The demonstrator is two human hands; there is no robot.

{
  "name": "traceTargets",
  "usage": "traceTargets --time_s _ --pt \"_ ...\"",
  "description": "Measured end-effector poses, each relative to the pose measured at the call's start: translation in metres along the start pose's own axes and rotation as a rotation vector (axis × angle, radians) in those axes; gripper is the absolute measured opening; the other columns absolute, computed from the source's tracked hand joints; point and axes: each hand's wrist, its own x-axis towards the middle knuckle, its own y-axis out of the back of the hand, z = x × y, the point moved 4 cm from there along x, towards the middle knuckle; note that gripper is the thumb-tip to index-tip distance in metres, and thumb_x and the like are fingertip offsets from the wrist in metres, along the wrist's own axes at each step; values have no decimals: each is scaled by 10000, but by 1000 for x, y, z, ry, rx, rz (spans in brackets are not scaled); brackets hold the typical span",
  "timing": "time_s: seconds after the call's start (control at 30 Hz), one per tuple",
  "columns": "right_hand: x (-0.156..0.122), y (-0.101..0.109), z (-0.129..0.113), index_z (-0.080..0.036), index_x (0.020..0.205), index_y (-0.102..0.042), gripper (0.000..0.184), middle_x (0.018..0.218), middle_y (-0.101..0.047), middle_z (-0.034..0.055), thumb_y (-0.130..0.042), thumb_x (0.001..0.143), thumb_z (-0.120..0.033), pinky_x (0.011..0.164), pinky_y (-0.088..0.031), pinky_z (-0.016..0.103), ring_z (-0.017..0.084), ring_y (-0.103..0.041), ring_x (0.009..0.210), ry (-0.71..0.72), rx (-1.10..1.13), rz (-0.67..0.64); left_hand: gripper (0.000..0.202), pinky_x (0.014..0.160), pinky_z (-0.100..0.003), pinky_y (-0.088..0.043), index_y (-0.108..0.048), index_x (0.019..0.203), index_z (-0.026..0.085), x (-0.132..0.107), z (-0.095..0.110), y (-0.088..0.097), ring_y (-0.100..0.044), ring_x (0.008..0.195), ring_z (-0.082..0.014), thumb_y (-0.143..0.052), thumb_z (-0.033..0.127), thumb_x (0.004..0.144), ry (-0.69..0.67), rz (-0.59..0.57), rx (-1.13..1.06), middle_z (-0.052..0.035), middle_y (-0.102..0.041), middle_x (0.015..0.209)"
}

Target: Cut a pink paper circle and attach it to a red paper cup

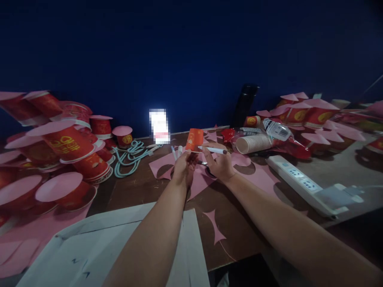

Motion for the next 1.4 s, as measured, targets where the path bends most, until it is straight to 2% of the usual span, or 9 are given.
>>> traceTargets --time_s 0.17,0.33,0.63,0.8,0.97,1.1,1.2,1.3,1.4 --pt "0 0 0 -210 971 -689 209 965 -726 87 -516 923 -318 895 -490 383 232 -659 998 8 -28 1 15 649 -216 -479 -603 801 143 1 -1 0 -614 587 -93 -594 131 800 -5 0 40 -16 -646 651" --pt "0 -1 0 -216 921 -691 192 920 -734 71 -531 913 -321 908 -481 378 211 -674 923 6 -23 -20 40 660 -216 -481 -596 814 147 -2 0 -2 -609 582 -91 -619 136 783 -11 9 37 -12 -647 655" --pt "-1 -2 -2 -208 882 -681 152 895 -740 62 -551 898 -285 854 -501 342 196 -683 878 37 4 -38 65 667 -226 -502 -600 770 127 2 -1 1 -615 577 -95 -561 122 822 -16 -4 28 -34 -644 640" --pt "-2 -2 -1 -209 923 -681 165 931 -736 68 -539 906 -291 881 -499 364 203 -679 901 20 5 -20 40 691 -225 -505 -604 833 137 3 -1 1 -627 612 -94 -586 114 805 -22 -2 14 -32 -660 691" --pt "-1 -4 -3 -223 915 -688 154 915 -737 58 -556 896 -301 877 -508 363 206 -677 903 13 50 -63 42 676 -221 -510 -597 797 135 1 -1 0 -611 579 -85 -570 106 811 -23 -9 -17 -9 -636 626" --pt "-2 -1 1 -246 1036 -663 189 1025 -716 67 -531 914 -304 929 -493 394 216 -657 1007 -1 130 8 50 632 -195 -501 -616 829 137 -1 0 1 -634 611 -86 -586 111 799 4 -6 -68 -23 -675 692" --pt "-1 1 11 -265 1108 -622 221 1113 -679 65 -511 925 -320 953 -489 406 214 -636 1057 -100 225 80 81 614 -202 -514 -619 832 157 -1 2 2 -641 609 -98 -582 99 790 3 21 -124 -15 -678 695" --pt "-1 -3 24 -247 1121 -592 260 1143 -649 81 -551 897 -373 973 -476 432 228 -616 1079 -281 282 98 70 607 -226 -535 -615 819 157 0 3 1 -626 565 -103 -589 102 785 13 12 -158 -10 -663 666" --pt "-4 -13 36 -241 1196 -518 496 1176 -623 95 -685 779 -454 930 -506 441 242 -623 1072 -536 461 55 75 631 -223 -550 -619 821 159 -2 5 0 -650 611 -102 -585 98 794 -4 16 -175 -15 -684 721"
